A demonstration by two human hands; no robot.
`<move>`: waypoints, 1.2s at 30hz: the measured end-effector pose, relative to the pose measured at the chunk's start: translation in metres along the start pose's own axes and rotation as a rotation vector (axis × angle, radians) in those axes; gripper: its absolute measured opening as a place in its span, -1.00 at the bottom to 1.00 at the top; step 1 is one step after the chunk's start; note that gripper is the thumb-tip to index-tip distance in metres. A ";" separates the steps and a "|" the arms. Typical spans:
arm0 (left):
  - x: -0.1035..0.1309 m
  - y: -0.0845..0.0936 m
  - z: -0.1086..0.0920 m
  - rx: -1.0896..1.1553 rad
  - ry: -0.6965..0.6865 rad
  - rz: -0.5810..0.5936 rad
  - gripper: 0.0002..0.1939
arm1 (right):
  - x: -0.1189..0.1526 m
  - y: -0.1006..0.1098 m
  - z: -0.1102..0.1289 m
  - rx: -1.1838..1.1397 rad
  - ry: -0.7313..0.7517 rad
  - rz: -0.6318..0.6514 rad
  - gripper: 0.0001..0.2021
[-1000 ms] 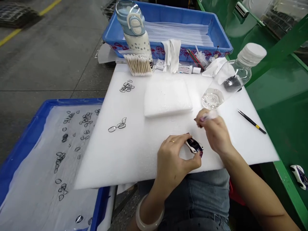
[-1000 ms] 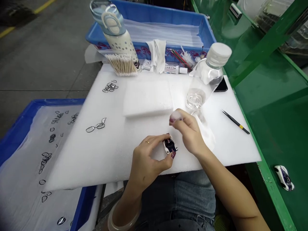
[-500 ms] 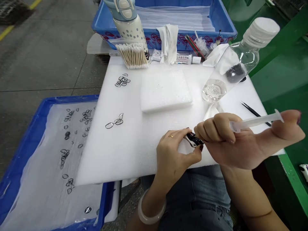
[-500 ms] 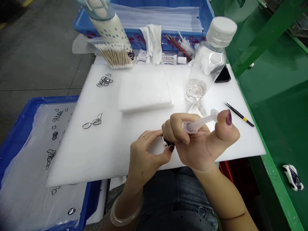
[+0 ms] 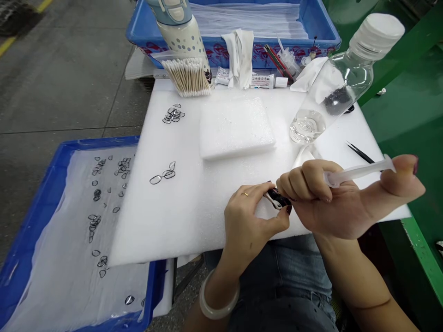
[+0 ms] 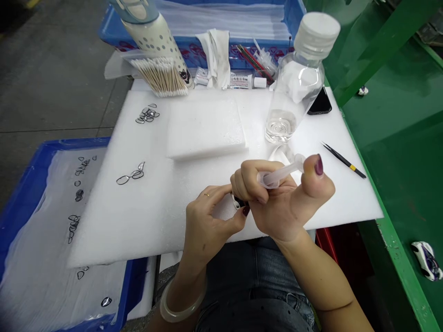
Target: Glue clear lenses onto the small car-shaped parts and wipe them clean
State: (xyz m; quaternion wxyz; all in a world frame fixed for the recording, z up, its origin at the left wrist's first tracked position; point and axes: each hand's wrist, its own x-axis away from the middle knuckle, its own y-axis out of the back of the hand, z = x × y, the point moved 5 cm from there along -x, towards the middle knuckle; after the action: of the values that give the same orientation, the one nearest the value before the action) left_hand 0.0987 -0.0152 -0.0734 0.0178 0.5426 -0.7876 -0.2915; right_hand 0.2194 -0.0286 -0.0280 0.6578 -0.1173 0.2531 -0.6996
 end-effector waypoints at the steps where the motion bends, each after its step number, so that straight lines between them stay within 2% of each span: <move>1: 0.000 0.000 0.000 0.001 0.001 -0.003 -0.72 | 0.000 0.000 0.001 0.008 0.009 -0.003 -0.37; 6: 0.000 0.000 -0.001 0.002 0.003 0.004 -0.71 | 0.001 0.000 0.003 0.066 0.035 -0.043 -0.30; 16: 0.001 0.000 0.000 -0.003 0.021 0.013 -0.69 | 0.004 0.002 0.003 0.077 0.042 -0.039 -0.30; 21: 0.001 0.000 0.001 -0.001 0.023 0.011 -0.70 | 0.006 0.002 0.005 0.117 0.079 -0.101 -0.30; 24: 0.001 0.000 0.001 -0.001 0.026 0.014 -0.70 | 0.006 0.000 0.006 0.144 0.047 -0.128 -0.30; 36: 0.001 -0.001 0.000 -0.022 0.005 0.007 -0.71 | 0.008 -0.002 0.006 0.194 0.056 -0.134 -0.30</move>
State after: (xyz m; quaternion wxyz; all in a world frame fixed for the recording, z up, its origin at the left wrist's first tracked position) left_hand 0.0992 -0.0161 -0.0742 0.0270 0.5403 -0.7863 -0.2986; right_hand 0.2195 -0.0380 -0.0234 0.6107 -0.0502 0.1940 -0.7661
